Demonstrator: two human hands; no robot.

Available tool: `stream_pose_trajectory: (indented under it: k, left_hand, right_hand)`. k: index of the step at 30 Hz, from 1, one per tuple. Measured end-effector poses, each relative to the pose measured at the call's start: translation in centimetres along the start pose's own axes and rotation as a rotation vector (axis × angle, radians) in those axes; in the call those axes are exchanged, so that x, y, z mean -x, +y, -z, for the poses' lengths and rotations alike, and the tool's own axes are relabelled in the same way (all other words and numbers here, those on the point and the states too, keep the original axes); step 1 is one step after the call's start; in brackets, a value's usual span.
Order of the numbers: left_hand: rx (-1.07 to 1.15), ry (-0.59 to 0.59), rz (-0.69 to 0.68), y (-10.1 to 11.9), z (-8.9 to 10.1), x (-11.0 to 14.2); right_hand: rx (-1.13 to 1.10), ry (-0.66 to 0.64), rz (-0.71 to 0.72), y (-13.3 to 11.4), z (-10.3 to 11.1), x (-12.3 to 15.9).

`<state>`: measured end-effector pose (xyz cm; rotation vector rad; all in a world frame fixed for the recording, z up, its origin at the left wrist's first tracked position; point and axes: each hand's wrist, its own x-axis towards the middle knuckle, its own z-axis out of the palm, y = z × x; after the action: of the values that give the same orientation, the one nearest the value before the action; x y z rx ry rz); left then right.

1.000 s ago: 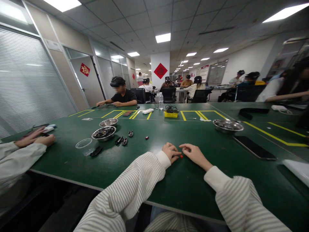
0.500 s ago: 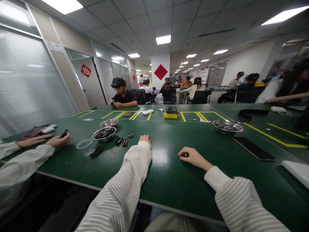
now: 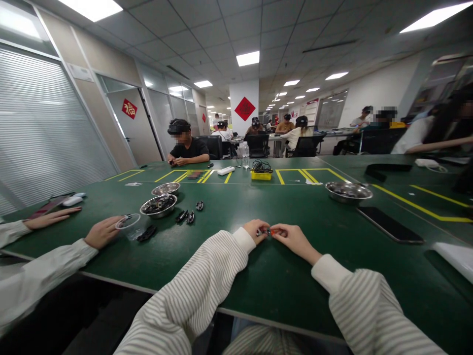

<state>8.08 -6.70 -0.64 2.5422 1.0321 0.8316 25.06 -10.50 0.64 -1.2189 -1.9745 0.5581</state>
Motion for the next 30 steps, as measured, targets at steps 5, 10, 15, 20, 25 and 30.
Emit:
stream_pose_trajectory:
  k: [5, 10, 15, 20, 25, 30]
  left_hand:
    - [0.077, 0.022, -0.027, 0.57, 0.02, 0.08]
    - [0.114, 0.065, -0.016, 0.50, 0.03, 0.17]
    - [0.119, 0.090, -0.040, 0.65, 0.22, 0.19]
    - [0.133, 0.081, -0.058, 0.84, 0.39, 0.18]
    - [0.144, 0.097, -0.055, 0.88, 0.42, 0.18]
    - [0.149, 0.113, -0.117, 0.62, 0.27, 0.27]
  right_hand:
    - [-0.183, 0.051, -0.044, 0.30, -0.18, -0.16]
    - [-0.260, 0.067, -0.082, 0.64, -0.19, -0.26]
    - [-0.272, 0.071, -0.087, 0.48, -0.14, -0.14]
    - [-0.299, 0.040, -0.081, 0.23, 0.03, -0.09]
    - [-0.291, 0.026, -0.097, 0.05, 0.25, -0.09]
    - [-0.281, 0.018, -0.119, 0.37, -0.01, -0.14]
